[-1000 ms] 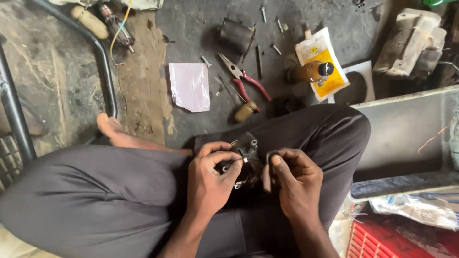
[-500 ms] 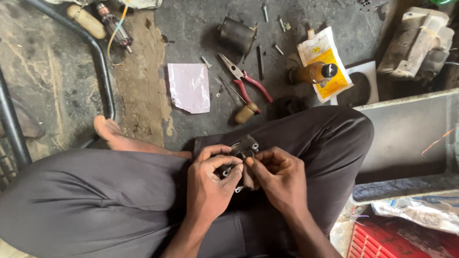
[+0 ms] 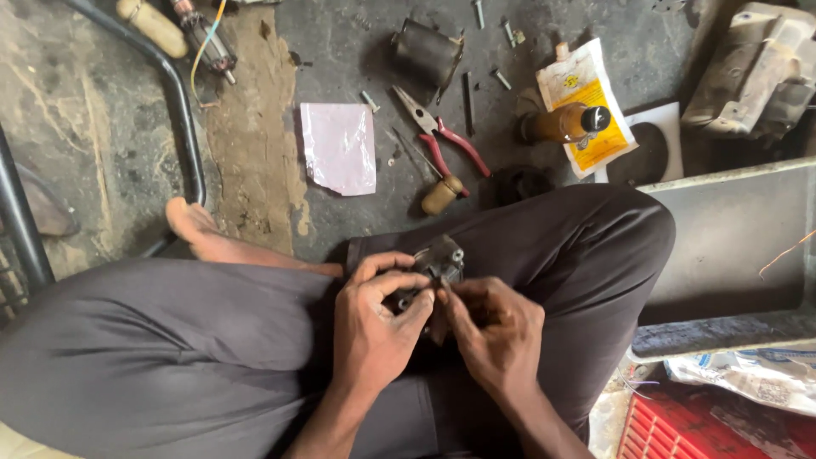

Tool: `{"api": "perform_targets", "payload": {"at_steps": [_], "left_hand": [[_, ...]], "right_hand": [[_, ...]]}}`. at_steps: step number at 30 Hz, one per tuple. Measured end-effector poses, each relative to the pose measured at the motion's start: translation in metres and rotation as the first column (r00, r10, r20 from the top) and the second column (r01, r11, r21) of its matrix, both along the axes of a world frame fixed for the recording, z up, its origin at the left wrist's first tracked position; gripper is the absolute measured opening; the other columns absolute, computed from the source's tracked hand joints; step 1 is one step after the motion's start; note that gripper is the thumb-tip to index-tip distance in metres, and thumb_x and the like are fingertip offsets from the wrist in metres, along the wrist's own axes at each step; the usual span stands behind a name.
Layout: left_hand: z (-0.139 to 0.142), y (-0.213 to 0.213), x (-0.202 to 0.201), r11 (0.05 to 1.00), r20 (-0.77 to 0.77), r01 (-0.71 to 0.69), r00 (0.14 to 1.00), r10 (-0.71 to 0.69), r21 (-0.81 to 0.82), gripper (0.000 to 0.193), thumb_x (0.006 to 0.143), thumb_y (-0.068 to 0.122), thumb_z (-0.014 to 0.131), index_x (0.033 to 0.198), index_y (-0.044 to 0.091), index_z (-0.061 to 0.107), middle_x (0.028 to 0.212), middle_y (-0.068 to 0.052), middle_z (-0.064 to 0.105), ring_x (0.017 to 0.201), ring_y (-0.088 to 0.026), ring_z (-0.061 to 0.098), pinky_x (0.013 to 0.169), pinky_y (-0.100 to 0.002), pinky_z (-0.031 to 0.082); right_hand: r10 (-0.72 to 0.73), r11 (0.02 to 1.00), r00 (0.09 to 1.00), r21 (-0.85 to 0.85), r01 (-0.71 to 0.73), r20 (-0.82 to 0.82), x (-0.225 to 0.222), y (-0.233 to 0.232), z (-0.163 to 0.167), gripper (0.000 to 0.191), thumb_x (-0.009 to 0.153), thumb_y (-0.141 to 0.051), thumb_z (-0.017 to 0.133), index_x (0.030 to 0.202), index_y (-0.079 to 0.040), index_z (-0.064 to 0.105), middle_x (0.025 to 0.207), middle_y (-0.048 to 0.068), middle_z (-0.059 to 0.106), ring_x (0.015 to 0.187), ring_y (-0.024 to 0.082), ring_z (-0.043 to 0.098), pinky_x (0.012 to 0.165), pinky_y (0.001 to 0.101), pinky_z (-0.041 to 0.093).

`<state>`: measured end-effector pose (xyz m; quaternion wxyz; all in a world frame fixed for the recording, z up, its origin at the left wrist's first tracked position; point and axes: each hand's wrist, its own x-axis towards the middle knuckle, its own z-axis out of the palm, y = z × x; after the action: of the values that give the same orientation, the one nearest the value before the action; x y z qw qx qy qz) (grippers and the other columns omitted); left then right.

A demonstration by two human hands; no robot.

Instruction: The person sits on the workshop floor with a starter motor in their lap. They pour liquid from a bottle onto the component, then use their fingers to manipulate and reposition the brushes and internal parts inside the housing, turning the unit over as they work.

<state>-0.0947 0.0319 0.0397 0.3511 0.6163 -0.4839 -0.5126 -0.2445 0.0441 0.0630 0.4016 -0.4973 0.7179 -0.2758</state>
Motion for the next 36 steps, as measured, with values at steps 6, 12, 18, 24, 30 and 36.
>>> {"api": "perform_targets", "payload": {"at_steps": [6,12,18,24,30,36], "left_hand": [[0.004,-0.004,-0.001,0.982,-0.055,-0.013,0.998,0.024,0.188,0.016,0.078,0.012,0.08,0.092,0.005,0.081,0.113,-0.008,0.072,0.077,-0.014,0.073,0.053,-0.026,0.055],[0.004,-0.003,-0.001,0.978,-0.061,-0.011,0.998,0.024,0.211,0.014,0.078,0.012,0.079,0.091,0.006,0.082,0.113,-0.008,0.072,0.075,-0.016,0.073,0.054,-0.026,0.055],[0.001,-0.001,0.0,0.984,-0.056,0.001,0.998,0.01,0.179,0.015,0.078,0.01,0.079,0.092,0.006,0.082,0.114,-0.009,0.071,0.085,-0.017,0.074,0.061,-0.028,0.059],[0.004,-0.002,-0.001,0.97,-0.086,-0.015,0.996,0.037,0.242,0.016,0.078,0.011,0.079,0.092,0.006,0.082,0.115,-0.009,0.07,0.079,-0.017,0.075,0.057,-0.028,0.059],[0.006,-0.004,-0.001,0.984,-0.068,-0.004,0.998,0.017,0.18,0.015,0.079,0.011,0.08,0.093,0.006,0.082,0.115,-0.009,0.071,0.082,-0.016,0.076,0.059,-0.026,0.06],[0.006,-0.004,-0.001,0.976,-0.066,0.0,0.998,0.014,0.216,0.015,0.078,0.01,0.079,0.092,0.006,0.082,0.116,-0.01,0.07,0.08,-0.016,0.075,0.057,-0.027,0.059]], "right_hand": [[-0.182,0.982,0.964,0.091,0.167,0.196,-0.005,-0.003,-0.006,0.009,0.092,-0.005,0.073,0.093,0.004,0.073,0.065,0.006,0.071,0.054,0.008,0.065,0.049,0.0231,0.051],[-0.159,0.987,0.984,-0.004,0.16,0.074,-0.021,-0.002,0.017,0.012,0.093,-0.004,0.072,0.101,0.005,0.07,0.074,0.006,0.073,0.063,0.009,0.067,0.056,0.0239,0.054],[0.103,0.972,0.937,-0.166,-0.166,-0.332,-0.006,-0.003,0.023,0.017,0.085,-0.005,0.079,0.1,0.0,0.074,0.089,0.009,0.074,0.072,0.014,0.076,0.061,0.0253,0.06],[0.11,0.994,0.978,-0.009,-0.113,-0.178,-0.014,-0.005,0.02,0.018,0.084,-0.002,0.078,0.102,-0.003,0.076,0.095,0.006,0.076,0.076,0.013,0.078,0.064,0.0256,0.062],[-0.045,0.983,0.998,0.175,0.053,-0.051,-0.016,-0.006,0.012,0.032,0.08,-0.007,0.082,0.109,-0.001,0.069,0.089,0.004,0.078,0.075,0.009,0.075,0.066,0.0246,0.061],[-0.086,0.971,0.993,0.228,0.065,0.084,-0.021,-0.01,0.009,0.034,0.08,-0.007,0.083,0.111,0.0,0.071,0.084,0.005,0.073,0.071,0.009,0.067,0.063,0.0243,0.056]]}}
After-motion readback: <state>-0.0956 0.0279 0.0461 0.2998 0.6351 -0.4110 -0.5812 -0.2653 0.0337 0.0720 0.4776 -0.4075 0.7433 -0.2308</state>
